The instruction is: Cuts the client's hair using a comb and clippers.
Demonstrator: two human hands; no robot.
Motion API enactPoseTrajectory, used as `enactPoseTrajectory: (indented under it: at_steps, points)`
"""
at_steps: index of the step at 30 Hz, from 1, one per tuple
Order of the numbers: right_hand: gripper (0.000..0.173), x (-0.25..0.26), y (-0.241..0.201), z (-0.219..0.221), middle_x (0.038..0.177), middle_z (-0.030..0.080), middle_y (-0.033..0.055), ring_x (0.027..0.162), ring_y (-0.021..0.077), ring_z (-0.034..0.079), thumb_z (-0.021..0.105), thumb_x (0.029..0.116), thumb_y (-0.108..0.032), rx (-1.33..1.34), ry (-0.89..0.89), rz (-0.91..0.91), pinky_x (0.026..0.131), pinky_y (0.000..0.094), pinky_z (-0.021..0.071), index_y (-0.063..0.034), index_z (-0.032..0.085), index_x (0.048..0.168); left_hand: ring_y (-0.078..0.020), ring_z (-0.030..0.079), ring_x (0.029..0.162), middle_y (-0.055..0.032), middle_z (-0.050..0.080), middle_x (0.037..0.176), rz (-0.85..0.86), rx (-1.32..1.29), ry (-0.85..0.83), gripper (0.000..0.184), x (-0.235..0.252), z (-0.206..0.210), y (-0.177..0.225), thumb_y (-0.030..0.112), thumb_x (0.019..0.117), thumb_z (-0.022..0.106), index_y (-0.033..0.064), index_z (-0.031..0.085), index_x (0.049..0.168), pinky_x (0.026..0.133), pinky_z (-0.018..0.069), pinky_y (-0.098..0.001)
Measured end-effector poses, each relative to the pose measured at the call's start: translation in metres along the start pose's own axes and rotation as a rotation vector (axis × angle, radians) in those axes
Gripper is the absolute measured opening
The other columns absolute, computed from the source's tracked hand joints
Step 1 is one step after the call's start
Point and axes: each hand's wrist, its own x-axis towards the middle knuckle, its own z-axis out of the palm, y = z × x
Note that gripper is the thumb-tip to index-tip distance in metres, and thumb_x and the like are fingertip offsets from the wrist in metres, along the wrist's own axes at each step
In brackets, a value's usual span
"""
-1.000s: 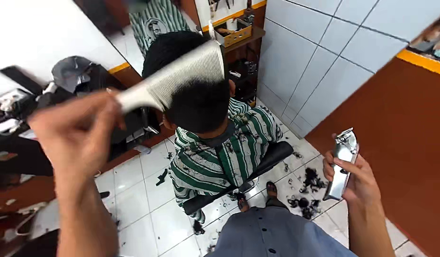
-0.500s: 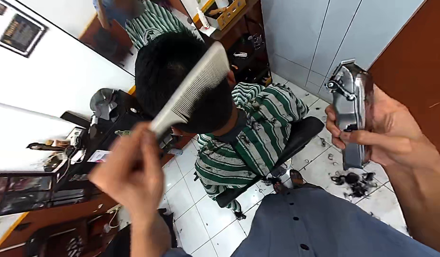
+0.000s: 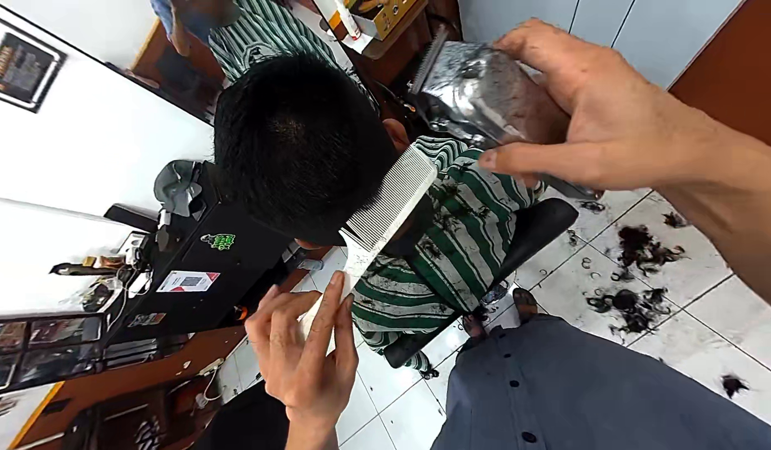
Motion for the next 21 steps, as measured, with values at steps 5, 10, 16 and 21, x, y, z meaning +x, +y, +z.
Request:
enactPoseTrajectory:
  at_steps: [5, 10, 16, 21]
  points:
    - [0.063, 0.026, -0.004, -0.012, 0.119, 0.068, 0.0028, 0.103, 0.0014, 0.064, 0.069, 0.0792, -0.024, -0.3, -0.052, 0.004, 0.086, 0.021, 0.0545, -0.0097, 0.056, 0.139, -0.0219, 0.059, 0.096, -0.0115, 0.063, 0.087, 0.004, 0.003, 0.021, 0.019, 0.022, -0.002, -0.006, 0.015, 0.0955, 0.07, 0.005, 0.077, 0.11, 0.104, 0.0402, -0.0422]
    - [0.065, 0.042, -0.014, -0.017, 0.099, 0.069, -0.0012, 0.073, -0.0024, 0.059, 0.072, 0.0749, -0.019, -0.344, -0.118, 0.118, 0.065, 0.0177, 0.0504, -0.0152, 0.06, 0.139, -0.0217, 0.057, 0.091, -0.0138, 0.066, 0.085, 0.003, 0.014, 0.051, 0.018, 0.039, -0.004, -0.009, 0.013, 0.0931, 0.073, 0.0012, 0.079, 0.106, 0.09, 0.0415, -0.0362]
    - [0.068, 0.054, -0.025, -0.014, 0.106, 0.071, 0.0042, 0.08, 0.0089, 0.063, 0.074, 0.0766, -0.016, -0.418, -0.158, 0.252, 0.069, 0.0305, 0.051, -0.0214, 0.06, 0.143, -0.0247, 0.059, 0.09, -0.0161, 0.067, 0.085, -0.007, 0.068, 0.102, 0.019, 0.057, -0.007, -0.01, 0.013, 0.0912, 0.075, 0.0002, 0.079, 0.106, 0.084, 0.0441, -0.0368]
    - [0.068, 0.059, -0.013, -0.018, 0.121, 0.069, 0.0071, 0.098, 0.0131, 0.067, 0.075, 0.0759, -0.018, -0.382, -0.172, 0.255, 0.08, 0.032, 0.055, -0.0181, 0.06, 0.142, -0.0241, 0.057, 0.092, -0.016, 0.065, 0.089, 0.001, 0.08, 0.11, 0.022, 0.066, -0.008, -0.01, 0.013, 0.0915, 0.075, 0.0015, 0.078, 0.11, 0.085, 0.0422, -0.0374]
